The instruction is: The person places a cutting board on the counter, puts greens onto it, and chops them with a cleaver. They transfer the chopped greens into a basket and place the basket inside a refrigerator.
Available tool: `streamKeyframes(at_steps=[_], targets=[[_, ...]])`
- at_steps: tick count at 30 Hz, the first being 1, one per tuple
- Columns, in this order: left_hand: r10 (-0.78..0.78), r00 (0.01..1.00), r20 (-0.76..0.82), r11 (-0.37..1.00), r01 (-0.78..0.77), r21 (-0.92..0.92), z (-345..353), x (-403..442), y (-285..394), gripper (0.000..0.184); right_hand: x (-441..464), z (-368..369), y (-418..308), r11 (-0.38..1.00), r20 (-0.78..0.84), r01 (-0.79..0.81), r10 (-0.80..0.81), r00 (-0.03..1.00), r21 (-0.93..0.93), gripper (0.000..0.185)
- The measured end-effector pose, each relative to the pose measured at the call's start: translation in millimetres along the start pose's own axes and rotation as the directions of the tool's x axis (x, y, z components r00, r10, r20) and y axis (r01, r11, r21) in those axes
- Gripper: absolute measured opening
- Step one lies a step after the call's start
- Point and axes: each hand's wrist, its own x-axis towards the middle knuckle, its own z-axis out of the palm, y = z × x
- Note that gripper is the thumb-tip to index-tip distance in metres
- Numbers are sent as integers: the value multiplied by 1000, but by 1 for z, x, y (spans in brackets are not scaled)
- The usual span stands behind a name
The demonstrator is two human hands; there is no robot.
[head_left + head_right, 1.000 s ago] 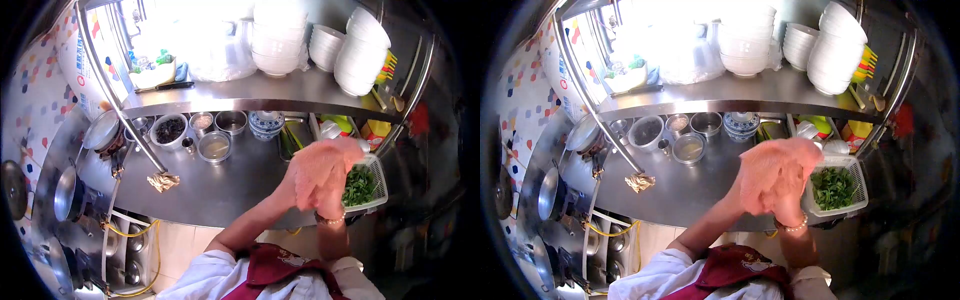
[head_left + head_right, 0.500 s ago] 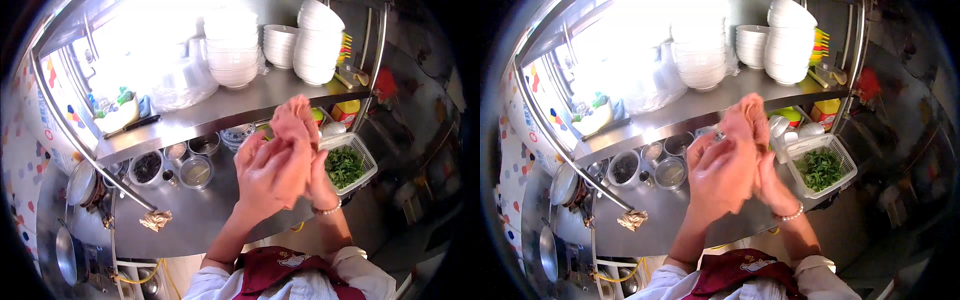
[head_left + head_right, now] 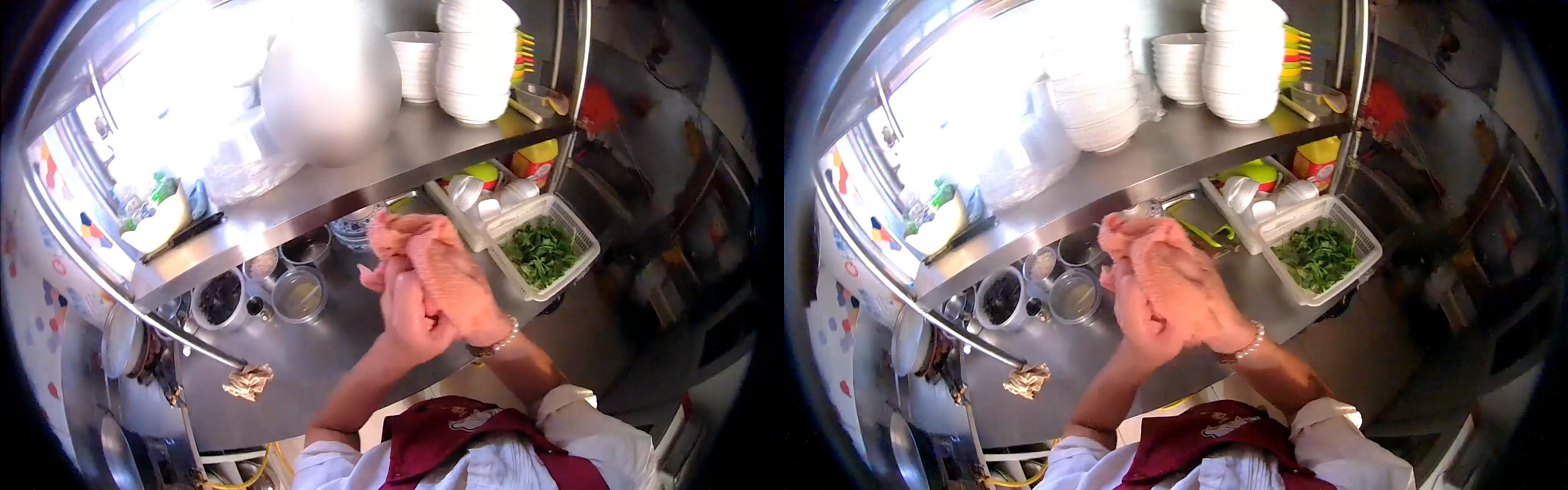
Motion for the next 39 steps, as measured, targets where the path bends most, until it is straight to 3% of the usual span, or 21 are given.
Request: streamKeyframes(at_steps=[2,4,6,7,9,10,12,14,15,16,19,20,23,25,27,29,31,33,34,37,39], targets=[[-75,982,171,982,44,182,-9,21,-1,42,16,2,7,957,62,162,-151,987,-240,53],[-316,899,303,926,224,303,-26,50,6,40,19,5,3,930,146,168,-126,981,-327,56],[-498,832,242,861,442,251,-42,60,-9,40,12,21,-16,957,240,39,32,970,-287,53],[-354,934,52,930,345,129,-53,56,-33,37,10,21,-19,932,260,64,33,965,-356,51],[-40,972,-232,960,102,262,-83,68,-75,35,3,17,-18,803,281,192,-32,959,-564,48],[146,955,-258,872,-1,490,-99,85,-95,37,-1,10,-17,746,267,208,-42,963,-632,47],[389,911,-135,531,-102,841,-121,117,-118,28,-13,-10,-19,694,214,164,-16,977,-701,44],[-40,998,-40,429,54,902,-119,120,-140,33,-32,-52,-18,639,113,67,30,993,-766,39],[-258,966,-18,334,107,936,-120,118,-148,35,-47,-78,-13,686,-37,-88,89,995,-723,37],[-476,879,30,162,54,985,-121,112,-156,40,-66,-105,-7,718,-174,-234,158,972,-655,35],[-463,860,213,235,-113,965,-132,95,-171,42,-146,-169,3,493,-504,-515,167,847,-701,38],[-631,770,93,209,54,976,-119,106,-147,41,-173,-186,0,428,-595,-619,209,777,-658,39],[-722,687,-90,-24,105,994,-79,131,-70,40,-243,-223,-8,322,-600,-651,252,759,-688,37],[-400,916,33,371,129,920,-93,109,-75,34,-293,-231,-10,321,-665,-677,164,728,-662,30],[-163,979,121,719,33,694,-41,98,-28,28,-300,-210,-28,320,-728,-756,228,646,-571,28],[-83,894,439,924,-96,371,12,89,9,23,-328,-228,-24,-111,-501,-490,103,859,-864,28],[-253,870,424,966,251,62,70,51,29,16,-345,-253,-13,178,-584,-604,157,797,-777,28],[-81,766,638,989,-15,144,125,23,34,17,-360,-257,-35,76,-555,-584,234,798,-808,27],[-63,741,668,995,-9,103,154,4,35,15,-367,-260,-44,25,-534,-562,279,798,-827,27],[69,674,736,991,38,-127,279,-47,95,4,-438,-283,-95,196,-655,-650,48,754,-734,27],[63,636,770,975,125,-183,336,-73,131,5,-479,-290,-130,205,-646,-617,-126,753,-759,27]])
